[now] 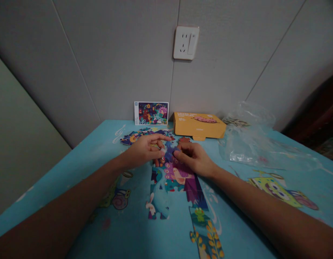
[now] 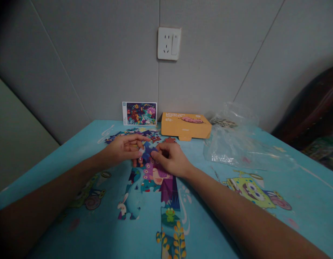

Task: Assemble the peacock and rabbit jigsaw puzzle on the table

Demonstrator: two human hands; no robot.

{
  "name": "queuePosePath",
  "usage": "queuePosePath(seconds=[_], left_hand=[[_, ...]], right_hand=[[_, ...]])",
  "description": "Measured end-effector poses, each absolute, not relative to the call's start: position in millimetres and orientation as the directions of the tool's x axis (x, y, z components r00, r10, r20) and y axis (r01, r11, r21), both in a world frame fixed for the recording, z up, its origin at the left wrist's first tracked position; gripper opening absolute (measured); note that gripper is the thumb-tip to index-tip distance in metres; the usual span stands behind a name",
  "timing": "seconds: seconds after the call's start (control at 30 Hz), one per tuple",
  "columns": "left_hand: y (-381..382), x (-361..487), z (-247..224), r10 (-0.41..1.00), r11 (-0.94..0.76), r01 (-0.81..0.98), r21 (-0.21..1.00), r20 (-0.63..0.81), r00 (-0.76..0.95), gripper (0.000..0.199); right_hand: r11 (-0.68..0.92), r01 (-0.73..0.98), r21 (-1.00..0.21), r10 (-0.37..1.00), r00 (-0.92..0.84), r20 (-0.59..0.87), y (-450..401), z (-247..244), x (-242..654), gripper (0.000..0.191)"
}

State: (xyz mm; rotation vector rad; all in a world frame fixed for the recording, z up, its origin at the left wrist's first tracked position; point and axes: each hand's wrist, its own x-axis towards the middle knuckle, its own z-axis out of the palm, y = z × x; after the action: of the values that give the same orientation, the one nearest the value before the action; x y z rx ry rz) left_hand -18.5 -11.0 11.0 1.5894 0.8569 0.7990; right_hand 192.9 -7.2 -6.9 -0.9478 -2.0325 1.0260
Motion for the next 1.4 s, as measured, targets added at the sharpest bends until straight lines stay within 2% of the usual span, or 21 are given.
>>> queuePosePath(seconds=[0.1,0.23,0.37,0.43,0.5,0.57,0.63,0.73,0.8,0.87,0.97,1.17,1.4], left_hand=[[-9.3,-21.7,12.7,0.843,-0.137,0.115,0.984,0.055,0.536,0.043],[-11.1,-23.0,15.8,0.846,-0.152,0.21,0.966,0.017,0.533,0.028],[-12.5,-21.6,16.0,0.832,-0.177,0.287,0.941,-0.012,0.555,0.023],[-9.7,-21.8,14.1,0.859,-0.192,0.317,0.929,0.002,0.511,0.021],[-3.9,-24.6,11.4,0.929,-0.235,0.399,0.886,0.083,0.361,0.018],[3.6,-30.7,8.3,0.963,-0.27,0.576,0.771,0.231,0.142,0.017],[10.6,-38.7,5.5,0.932,-0.224,0.79,0.571,0.362,0.002,0.02],[16.3,-48.0,1.8,0.903,-0.189,0.949,0.251,0.423,0.069,0.029],[17.2,-50.2,-0.6,0.907,-0.198,0.968,0.153,0.404,0.122,0.039],[17.2,-50.4,-3.0,0.917,-0.208,0.97,0.123,0.369,0.15,0.046],[17.9,-50.1,-6.8,0.93,-0.239,0.966,0.102,0.309,0.198,0.046],[22.7,-50.8,-16.2,0.937,-0.237,0.957,0.167,0.3,0.18,0.054],[25.3,-48.7,-16.3,0.949,-0.227,0.956,0.185,0.262,0.175,0.041]], right_hand=[[0.411,0.315,-0.855,0.833,-0.511,0.213,-6.4,-8.5,192.9,0.034],[0.405,0.306,-0.861,0.823,-0.532,0.198,-6.7,-10.5,191.4,0.033],[0.417,0.324,-0.849,0.815,-0.547,0.191,-7.4,-11.8,189.3,0.034],[0.427,0.36,-0.829,0.835,-0.51,0.208,-4.1,-12.1,190.8,0.035],[0.421,0.423,-0.802,0.884,-0.391,0.258,3.4,-12.0,196.5,0.036],[0.372,0.507,-0.778,0.928,-0.195,0.316,14.2,-11.5,206.1,0.036],[0.264,0.612,-0.746,0.955,-0.06,0.29,25.5,-10.8,217.4,0.035],[0.085,0.784,-0.615,0.983,0.035,0.181,37.0,-9.9,229.8,0.031],[0.028,0.844,-0.535,0.983,0.073,0.167,39.7,-9.8,232.5,0.028],[0.019,0.872,-0.489,0.979,0.083,0.185,39.7,-9.8,231.8,0.026],[0.021,0.887,-0.461,0.977,0.079,0.196,38.3,-10.2,229.1,0.027],[0.031,0.895,-0.444,0.979,0.063,0.196,38.3,-12.3,227.4,0.029],[0.039,0.886,-0.463,0.981,0.055,0.187,39.8,-13.5,228.3,0.022]])
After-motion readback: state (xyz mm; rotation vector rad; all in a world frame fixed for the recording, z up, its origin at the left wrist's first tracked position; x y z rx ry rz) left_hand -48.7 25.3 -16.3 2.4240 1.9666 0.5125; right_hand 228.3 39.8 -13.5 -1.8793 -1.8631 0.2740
